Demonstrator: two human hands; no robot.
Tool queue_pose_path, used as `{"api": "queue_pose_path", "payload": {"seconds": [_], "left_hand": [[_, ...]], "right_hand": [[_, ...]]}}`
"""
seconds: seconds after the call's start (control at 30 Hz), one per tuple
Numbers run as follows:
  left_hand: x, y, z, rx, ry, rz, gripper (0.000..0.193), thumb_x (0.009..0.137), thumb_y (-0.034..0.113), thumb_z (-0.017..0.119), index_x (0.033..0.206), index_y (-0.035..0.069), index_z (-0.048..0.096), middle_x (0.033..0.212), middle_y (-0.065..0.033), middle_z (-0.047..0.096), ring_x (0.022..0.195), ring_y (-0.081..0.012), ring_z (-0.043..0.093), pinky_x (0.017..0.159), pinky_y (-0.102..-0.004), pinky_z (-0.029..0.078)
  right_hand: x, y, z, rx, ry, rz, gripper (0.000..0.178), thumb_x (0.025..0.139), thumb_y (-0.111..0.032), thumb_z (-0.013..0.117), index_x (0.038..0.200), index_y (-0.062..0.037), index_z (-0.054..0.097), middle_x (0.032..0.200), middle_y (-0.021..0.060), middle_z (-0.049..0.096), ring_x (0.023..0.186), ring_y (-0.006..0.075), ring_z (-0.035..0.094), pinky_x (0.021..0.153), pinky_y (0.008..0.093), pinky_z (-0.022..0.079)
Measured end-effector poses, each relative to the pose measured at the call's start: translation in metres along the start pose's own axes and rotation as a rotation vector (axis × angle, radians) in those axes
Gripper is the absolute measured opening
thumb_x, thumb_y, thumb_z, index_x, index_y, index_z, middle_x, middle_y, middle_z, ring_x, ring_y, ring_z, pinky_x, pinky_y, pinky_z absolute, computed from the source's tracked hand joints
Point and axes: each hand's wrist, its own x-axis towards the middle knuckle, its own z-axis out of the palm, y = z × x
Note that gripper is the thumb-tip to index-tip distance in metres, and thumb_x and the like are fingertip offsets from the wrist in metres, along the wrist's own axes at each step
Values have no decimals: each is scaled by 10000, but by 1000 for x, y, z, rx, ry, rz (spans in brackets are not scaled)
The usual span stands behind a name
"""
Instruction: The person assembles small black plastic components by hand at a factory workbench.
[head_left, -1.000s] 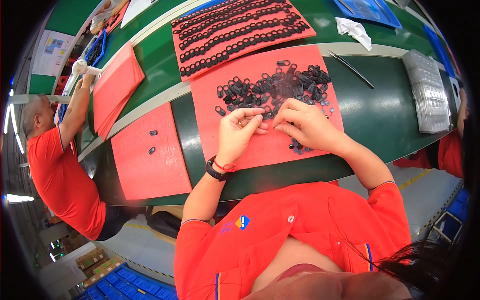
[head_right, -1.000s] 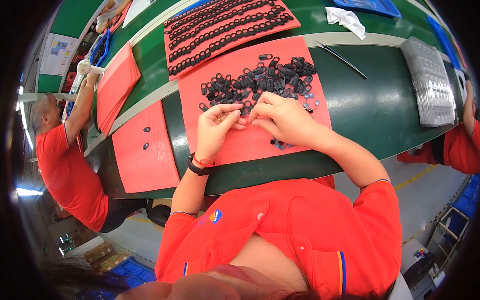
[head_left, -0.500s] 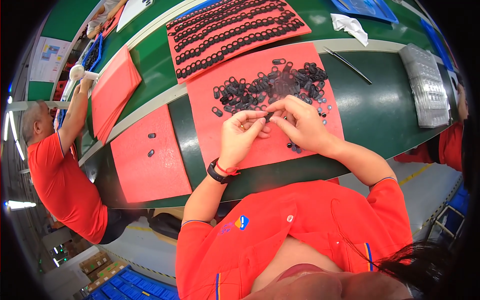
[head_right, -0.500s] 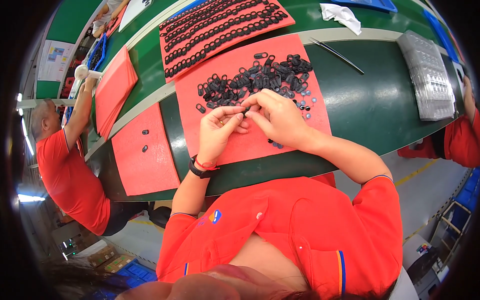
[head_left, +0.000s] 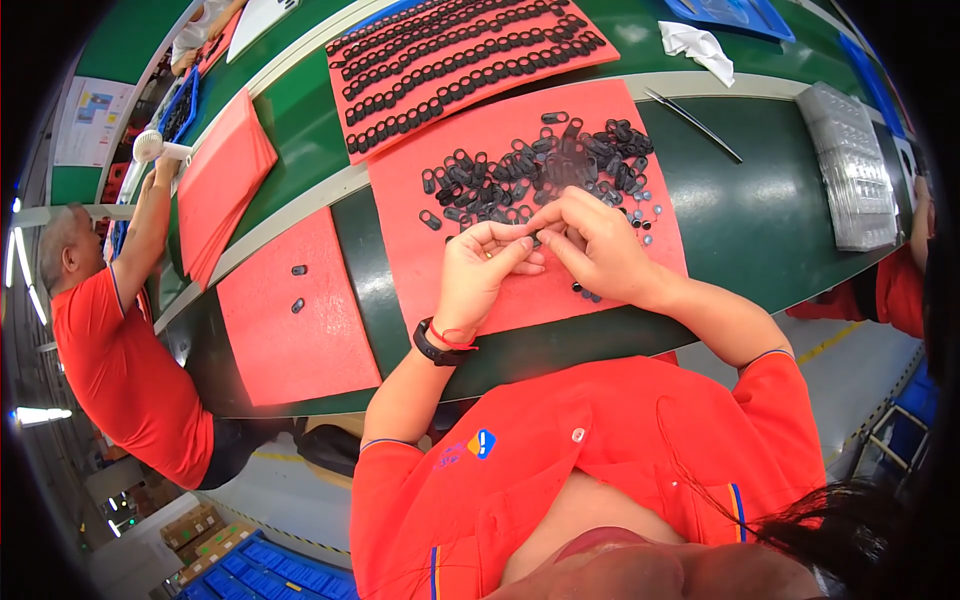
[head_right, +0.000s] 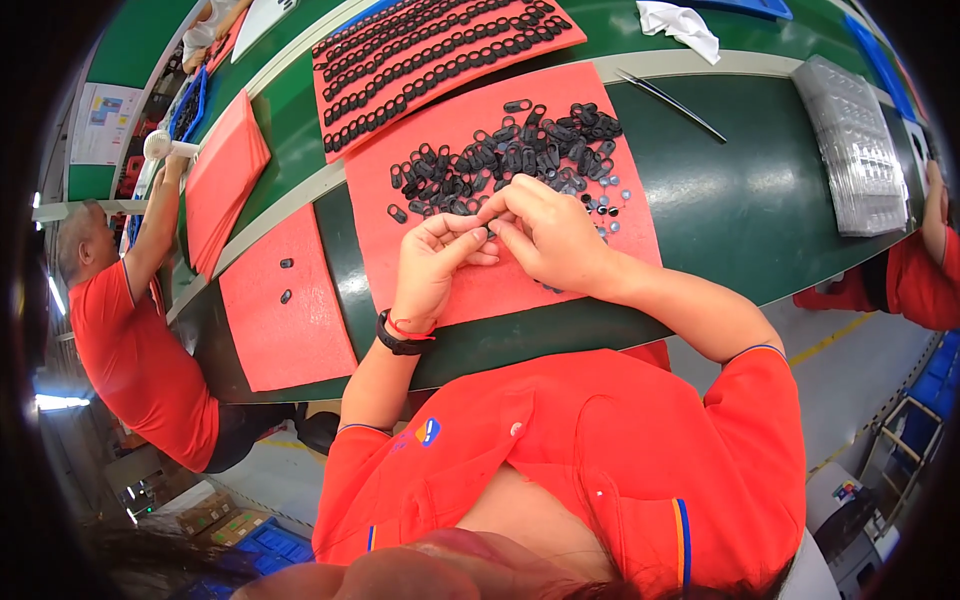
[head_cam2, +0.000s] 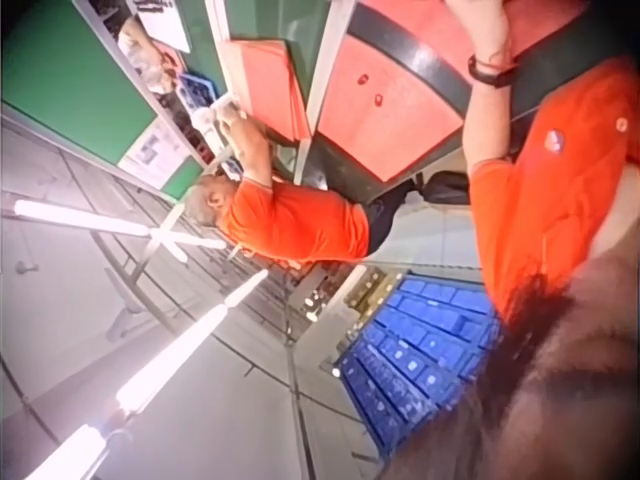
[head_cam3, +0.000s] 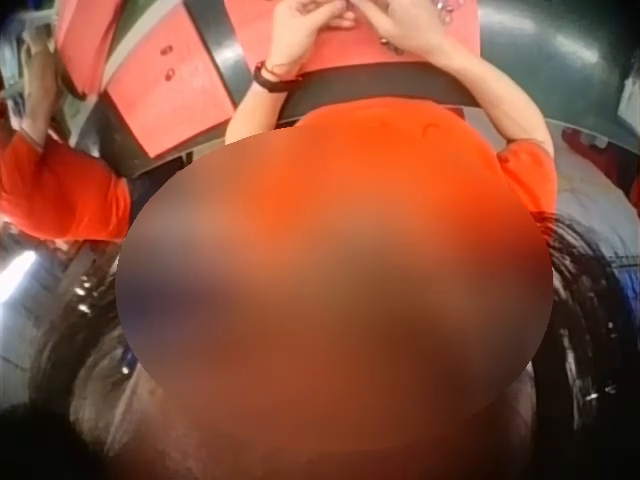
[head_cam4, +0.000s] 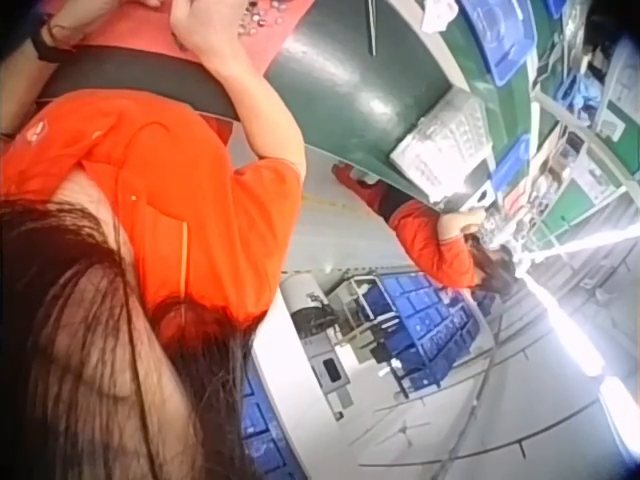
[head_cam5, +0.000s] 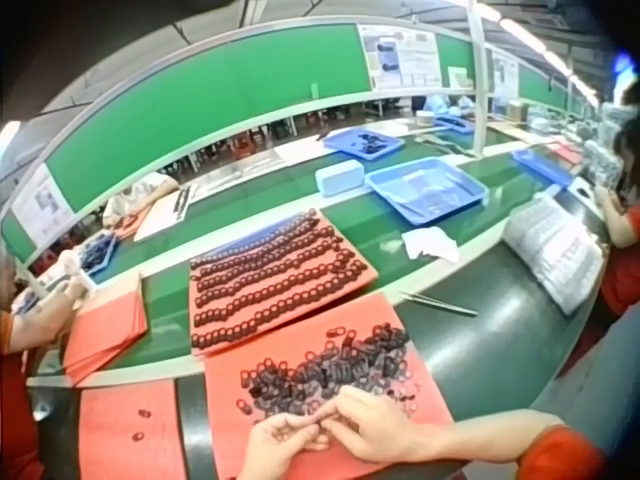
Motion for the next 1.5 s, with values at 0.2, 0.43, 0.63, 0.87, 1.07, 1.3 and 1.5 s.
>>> {"api": "queue_pose_path", "payload": {"seconds": [0.2,0.43,0.63,0.87,1.07,1.3,1.5], "left_hand": [[-1,1,2,9,23,13,122,817,-3,571,927,-54,568,823,-135,625,711,-166,636,653,-272,549],[-2,-1,3,37,28,22,117,819,-4,568,925,-51,570,801,-127,626,696,-154,632,640,-263,545],[-2,0,3,42,19,46,116,819,-13,563,926,-56,570,796,-127,624,686,-149,627,633,-264,546],[-1,1,1,28,29,74,116,817,-16,567,923,-63,567,797,-124,619,684,-149,626,619,-265,548],[-3,6,3,42,41,60,125,808,-17,582,922,-66,571,808,-123,619,679,-148,625,618,-261,547],[-5,7,3,58,24,59,130,804,-16,587,922,-71,576,816,-120,622,678,-147,623,614,-260,545],[-6,8,4,73,11,28,141,807,-10,586,933,-73,578,816,-120,623,680,-148,624,616,-260,543]], "right_hand": [[0,0,0,-20,4,-21,160,757,63,537,879,-25,593,747,41,471,512,77,409,456,216,330],[-2,1,3,-8,5,-17,170,749,67,536,877,-27,595,737,47,463,529,95,424,461,227,337],[-3,3,4,-67,16,-55,154,741,50,556,867,-29,594,727,55,468,563,130,452,474,248,357],[-1,-1,3,-128,16,-53,142,741,9,597,874,-38,593,734,44,476,545,111,442,468,243,355],[1,6,2,-61,103,-80,151,757,-48,624,900,-23,583,746,30,514,500,56,435,459,208,359],[0,9,-4,361,-185,514,131,798,-121,609,810,8,589,658,13,576,574,41,499,512,204,407],[2,9,-7,363,-260,534,103,821,-86,591,829,9,552,724,-6,556,612,6,468,505,169,355]]}}
